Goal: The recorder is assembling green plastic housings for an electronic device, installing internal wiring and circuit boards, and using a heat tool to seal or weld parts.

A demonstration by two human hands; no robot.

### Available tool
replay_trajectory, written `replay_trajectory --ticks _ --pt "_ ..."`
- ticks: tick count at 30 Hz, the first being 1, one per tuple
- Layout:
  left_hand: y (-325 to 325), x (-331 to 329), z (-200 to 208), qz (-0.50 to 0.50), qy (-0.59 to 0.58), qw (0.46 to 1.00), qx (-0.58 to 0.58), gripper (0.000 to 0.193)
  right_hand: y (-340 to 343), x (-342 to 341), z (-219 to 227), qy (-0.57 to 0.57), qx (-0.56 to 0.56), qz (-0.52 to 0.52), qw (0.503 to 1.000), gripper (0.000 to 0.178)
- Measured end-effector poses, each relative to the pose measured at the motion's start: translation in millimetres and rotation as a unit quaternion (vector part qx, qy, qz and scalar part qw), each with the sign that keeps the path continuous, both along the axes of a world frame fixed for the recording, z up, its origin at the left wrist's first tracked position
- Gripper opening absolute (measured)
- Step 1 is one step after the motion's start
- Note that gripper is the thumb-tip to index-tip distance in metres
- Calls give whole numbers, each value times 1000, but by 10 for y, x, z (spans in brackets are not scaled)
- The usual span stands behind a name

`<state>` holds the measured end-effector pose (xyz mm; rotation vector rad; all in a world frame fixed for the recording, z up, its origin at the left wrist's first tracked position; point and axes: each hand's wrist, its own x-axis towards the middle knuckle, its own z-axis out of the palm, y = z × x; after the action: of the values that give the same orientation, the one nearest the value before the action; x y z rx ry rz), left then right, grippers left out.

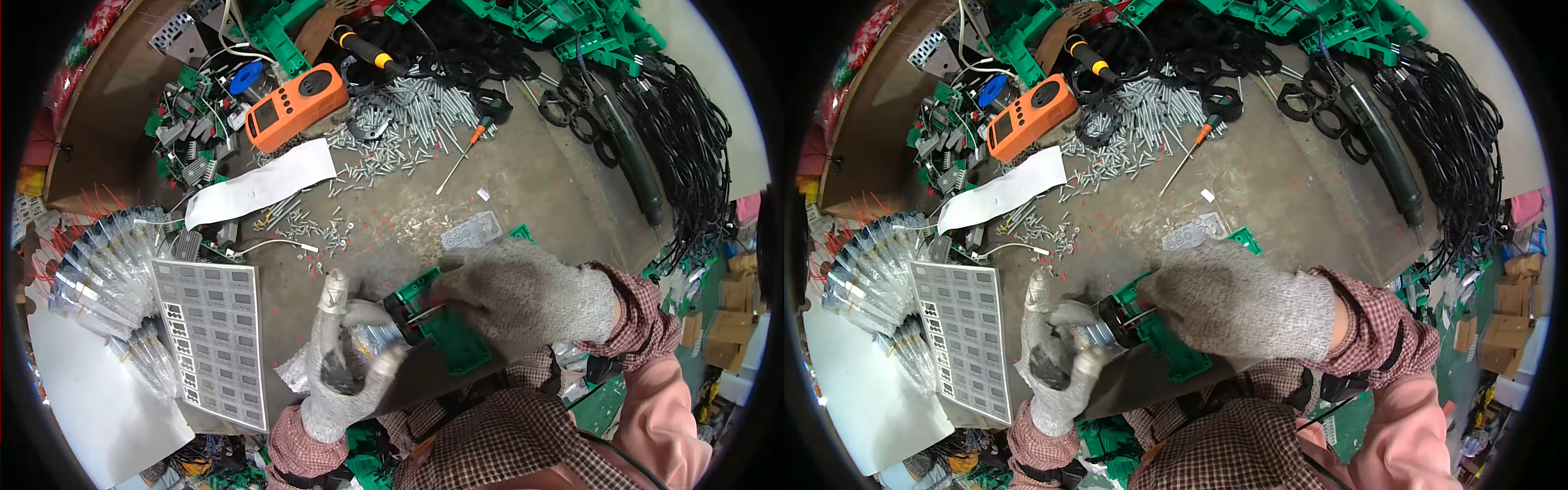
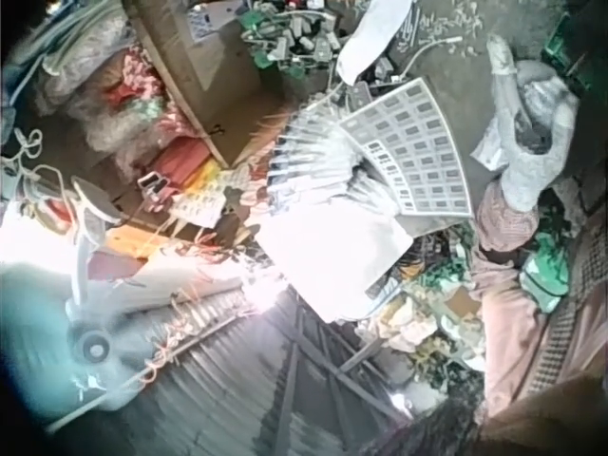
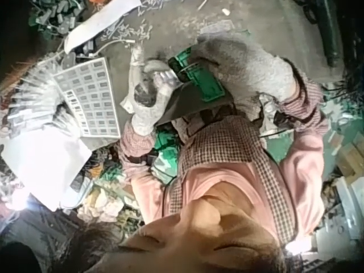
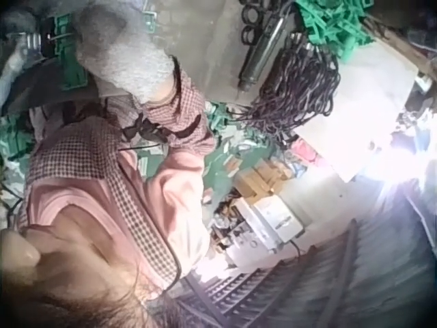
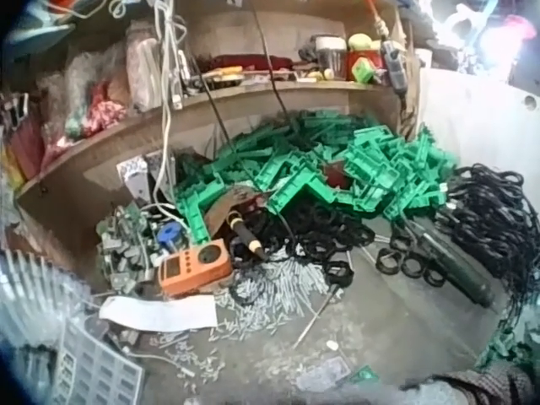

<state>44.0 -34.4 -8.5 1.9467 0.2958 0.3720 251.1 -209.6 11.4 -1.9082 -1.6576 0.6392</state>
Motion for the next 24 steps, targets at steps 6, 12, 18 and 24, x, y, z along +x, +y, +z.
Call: replay_trajectory --ticks 6,12,18,24 --pt "150 -188 -111 -46 25 929 365 99 20 -58 -323 -19 145 63 987 35" --pt "150 -220 -159 -52 54 956 284 93 182 -52 27 51 -26 17 998 34" --pt "200 -222 -210 -65 -52 947 310 89 133 -55 -12 25 -55 42 997 34" --pt "163 -255 -174 -37 -6 954 298 85 114 -75 -94 20 24 23 999 34"
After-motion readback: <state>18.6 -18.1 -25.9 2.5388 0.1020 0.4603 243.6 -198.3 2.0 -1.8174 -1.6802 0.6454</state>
